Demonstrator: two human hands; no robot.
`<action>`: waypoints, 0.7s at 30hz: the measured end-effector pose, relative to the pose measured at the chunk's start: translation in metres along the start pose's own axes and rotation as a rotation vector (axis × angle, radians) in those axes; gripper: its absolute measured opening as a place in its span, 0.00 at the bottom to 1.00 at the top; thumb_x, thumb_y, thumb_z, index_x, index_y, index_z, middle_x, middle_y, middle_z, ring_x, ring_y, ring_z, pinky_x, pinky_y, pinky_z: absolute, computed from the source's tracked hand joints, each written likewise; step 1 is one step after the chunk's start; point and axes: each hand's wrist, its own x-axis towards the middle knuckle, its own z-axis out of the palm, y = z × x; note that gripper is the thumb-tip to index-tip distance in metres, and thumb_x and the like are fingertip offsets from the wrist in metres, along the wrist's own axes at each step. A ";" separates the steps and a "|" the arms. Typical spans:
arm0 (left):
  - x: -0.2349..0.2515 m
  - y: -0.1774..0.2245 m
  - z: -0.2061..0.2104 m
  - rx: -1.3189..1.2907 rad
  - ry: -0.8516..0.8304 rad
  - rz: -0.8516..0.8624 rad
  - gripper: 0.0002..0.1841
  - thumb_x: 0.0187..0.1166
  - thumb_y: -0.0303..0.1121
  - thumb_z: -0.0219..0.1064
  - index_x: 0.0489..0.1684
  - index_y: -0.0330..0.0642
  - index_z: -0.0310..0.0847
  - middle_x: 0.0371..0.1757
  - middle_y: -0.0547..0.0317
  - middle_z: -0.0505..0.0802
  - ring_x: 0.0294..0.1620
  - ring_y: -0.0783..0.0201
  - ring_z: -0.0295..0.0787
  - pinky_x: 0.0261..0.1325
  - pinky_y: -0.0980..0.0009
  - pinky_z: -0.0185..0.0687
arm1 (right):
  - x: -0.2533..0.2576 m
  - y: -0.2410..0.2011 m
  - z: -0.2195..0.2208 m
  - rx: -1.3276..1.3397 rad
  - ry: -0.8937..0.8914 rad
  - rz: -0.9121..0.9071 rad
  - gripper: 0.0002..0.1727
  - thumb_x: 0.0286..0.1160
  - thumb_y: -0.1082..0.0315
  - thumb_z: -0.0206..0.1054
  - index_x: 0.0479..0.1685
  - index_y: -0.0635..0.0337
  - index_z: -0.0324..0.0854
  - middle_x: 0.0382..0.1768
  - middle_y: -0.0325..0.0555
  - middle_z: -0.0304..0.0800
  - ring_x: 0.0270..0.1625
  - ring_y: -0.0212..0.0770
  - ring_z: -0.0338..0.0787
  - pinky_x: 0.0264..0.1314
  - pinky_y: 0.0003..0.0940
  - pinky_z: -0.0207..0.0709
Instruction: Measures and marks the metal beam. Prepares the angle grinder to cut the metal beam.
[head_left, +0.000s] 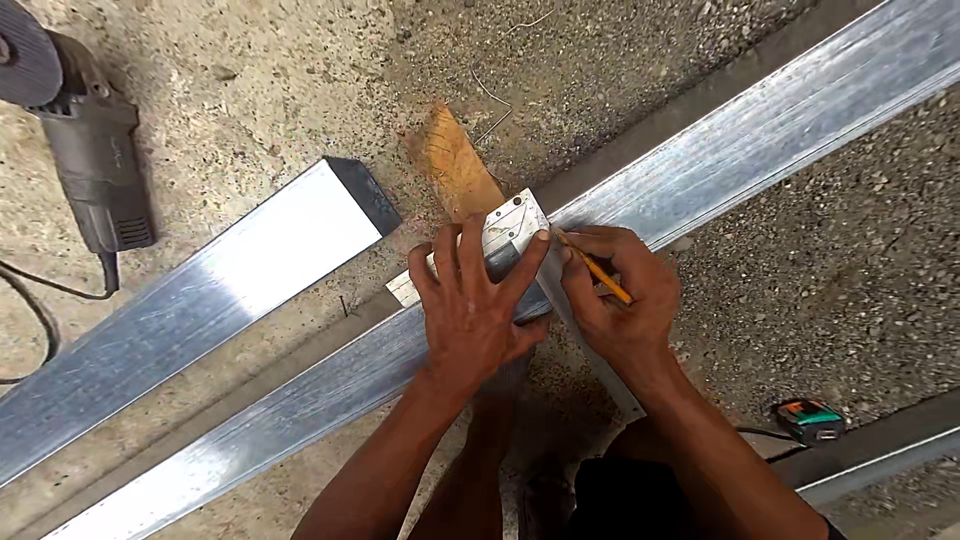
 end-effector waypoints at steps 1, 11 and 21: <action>0.000 0.000 0.000 -0.005 0.002 0.001 0.48 0.46 0.78 0.71 0.79 0.81 0.76 0.82 0.35 0.71 0.80 0.36 0.63 0.74 0.34 0.51 | -0.001 0.000 0.000 0.003 0.002 0.001 0.10 0.77 0.68 0.68 0.47 0.64 0.90 0.49 0.50 0.93 0.45 0.32 0.91 0.43 0.24 0.85; -0.001 0.000 0.000 0.003 0.015 0.005 0.47 0.47 0.79 0.70 0.79 0.81 0.76 0.81 0.35 0.71 0.79 0.36 0.63 0.73 0.36 0.51 | 0.002 -0.002 -0.004 0.019 -0.019 0.028 0.10 0.77 0.68 0.68 0.45 0.65 0.90 0.47 0.49 0.94 0.47 0.31 0.92 0.47 0.23 0.86; -0.002 0.000 -0.001 0.030 -0.015 0.018 0.50 0.46 0.81 0.68 0.81 0.80 0.75 0.81 0.34 0.71 0.77 0.35 0.64 0.71 0.35 0.52 | 0.006 -0.004 -0.001 -0.002 -0.023 0.002 0.10 0.76 0.70 0.69 0.48 0.65 0.91 0.50 0.50 0.95 0.51 0.36 0.93 0.53 0.29 0.87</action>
